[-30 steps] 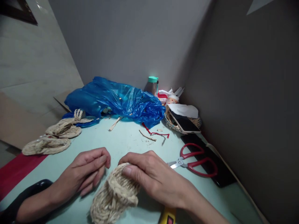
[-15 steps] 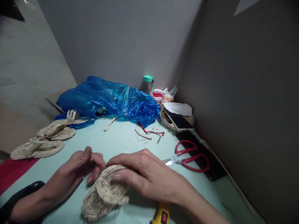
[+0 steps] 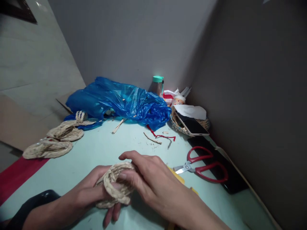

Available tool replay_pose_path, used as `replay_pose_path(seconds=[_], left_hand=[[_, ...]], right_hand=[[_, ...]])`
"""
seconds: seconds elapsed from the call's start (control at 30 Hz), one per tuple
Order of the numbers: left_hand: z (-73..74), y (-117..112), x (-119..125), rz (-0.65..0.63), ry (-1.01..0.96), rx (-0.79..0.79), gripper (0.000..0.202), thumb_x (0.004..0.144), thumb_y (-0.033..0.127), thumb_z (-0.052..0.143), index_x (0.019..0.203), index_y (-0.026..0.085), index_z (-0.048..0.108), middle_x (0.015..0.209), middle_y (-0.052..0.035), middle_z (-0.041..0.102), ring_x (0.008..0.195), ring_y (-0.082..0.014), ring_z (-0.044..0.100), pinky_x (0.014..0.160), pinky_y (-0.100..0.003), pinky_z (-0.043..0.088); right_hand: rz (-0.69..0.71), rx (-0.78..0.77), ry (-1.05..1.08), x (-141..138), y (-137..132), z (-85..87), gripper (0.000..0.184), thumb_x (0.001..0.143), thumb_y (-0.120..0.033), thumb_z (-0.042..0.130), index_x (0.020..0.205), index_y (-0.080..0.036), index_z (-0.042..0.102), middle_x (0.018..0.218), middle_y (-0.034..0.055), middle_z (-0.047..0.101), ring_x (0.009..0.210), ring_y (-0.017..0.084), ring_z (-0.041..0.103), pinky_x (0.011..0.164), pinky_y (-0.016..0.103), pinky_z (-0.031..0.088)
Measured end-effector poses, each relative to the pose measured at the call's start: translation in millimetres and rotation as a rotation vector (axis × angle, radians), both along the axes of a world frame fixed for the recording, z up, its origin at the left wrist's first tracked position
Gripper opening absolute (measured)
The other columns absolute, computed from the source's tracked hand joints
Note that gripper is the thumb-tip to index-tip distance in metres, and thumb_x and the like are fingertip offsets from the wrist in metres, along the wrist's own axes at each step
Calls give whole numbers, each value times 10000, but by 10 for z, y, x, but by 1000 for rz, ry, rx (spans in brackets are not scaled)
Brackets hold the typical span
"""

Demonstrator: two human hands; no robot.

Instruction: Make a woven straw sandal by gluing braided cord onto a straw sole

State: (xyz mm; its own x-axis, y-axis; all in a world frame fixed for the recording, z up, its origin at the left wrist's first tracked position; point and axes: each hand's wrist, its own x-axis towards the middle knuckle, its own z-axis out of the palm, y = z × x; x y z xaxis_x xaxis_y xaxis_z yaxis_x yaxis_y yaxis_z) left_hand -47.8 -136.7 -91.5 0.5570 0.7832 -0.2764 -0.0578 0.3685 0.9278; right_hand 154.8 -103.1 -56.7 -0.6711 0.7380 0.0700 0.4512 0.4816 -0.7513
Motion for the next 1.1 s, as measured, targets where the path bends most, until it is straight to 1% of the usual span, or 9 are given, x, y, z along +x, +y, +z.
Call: replay_pose_path(seconds=[0.13,0.2,0.3,0.37,0.5,0.67,0.77,0.93,1.1], left_hand=[[-56,9,8,55,104,65,276,860,402,594,857,127,617,616,-31,618,458,-103,513,468,-225,421],[-75,14,21,76,146,74,294,861,427,586,812,138,601,595,-20,610,439,-99,502,440,-215,404],[-73,7,48,96,157,117,250,850,387,608,759,155,583,597,6,583,478,-97,487,471,-215,394],[-39,-5,66,104,144,168,235,845,365,614,727,168,564,609,24,537,533,-100,449,515,-225,374],[65,-18,81,124,132,230,223,865,388,569,778,183,551,677,29,460,607,-122,366,548,-246,336],[110,-2,60,54,166,345,159,899,280,502,779,179,532,767,19,451,693,-133,356,626,-248,359],[83,-6,60,35,180,388,122,877,207,530,759,176,538,789,21,479,719,-130,388,654,-237,374],[59,-38,79,28,120,432,160,907,181,500,846,182,648,843,7,581,826,-157,509,755,-259,436],[19,-47,49,-10,215,631,214,922,134,469,877,185,672,930,-17,651,853,-150,567,798,-244,448]], right_hand=[[-32,67,32,-21,-30,-39,195,1025,-378,414,1141,-297,548,1031,-15,626,968,149,555,841,270,404],[-64,98,74,-16,-28,-36,200,1019,-374,419,1148,-287,545,1081,6,607,1042,168,530,891,290,408],[-100,77,93,-10,-40,-8,295,982,-452,474,1234,-306,525,1237,25,562,1181,204,492,974,324,414],[-78,26,77,-17,-66,2,372,951,-505,507,1280,-332,510,1278,23,556,1192,222,510,968,337,449],[-43,16,85,-36,-113,-28,457,914,-508,566,1336,-353,483,1294,29,572,1193,248,541,939,353,503],[-29,153,138,-39,-113,-28,411,920,-434,592,1316,-382,496,1349,-7,552,1281,232,481,972,306,490],[6,201,177,-58,-109,6,289,945,-355,578,1233,-353,565,1253,-16,601,1220,188,509,981,268,461],[134,195,189,-95,-121,14,226,951,-232,569,1166,-265,630,1007,40,625,948,186,558,813,320,477],[158,167,205,-85,-144,-2,228,965,-172,529,1157,-244,628,960,35,621,911,176,547,793,320,451]])
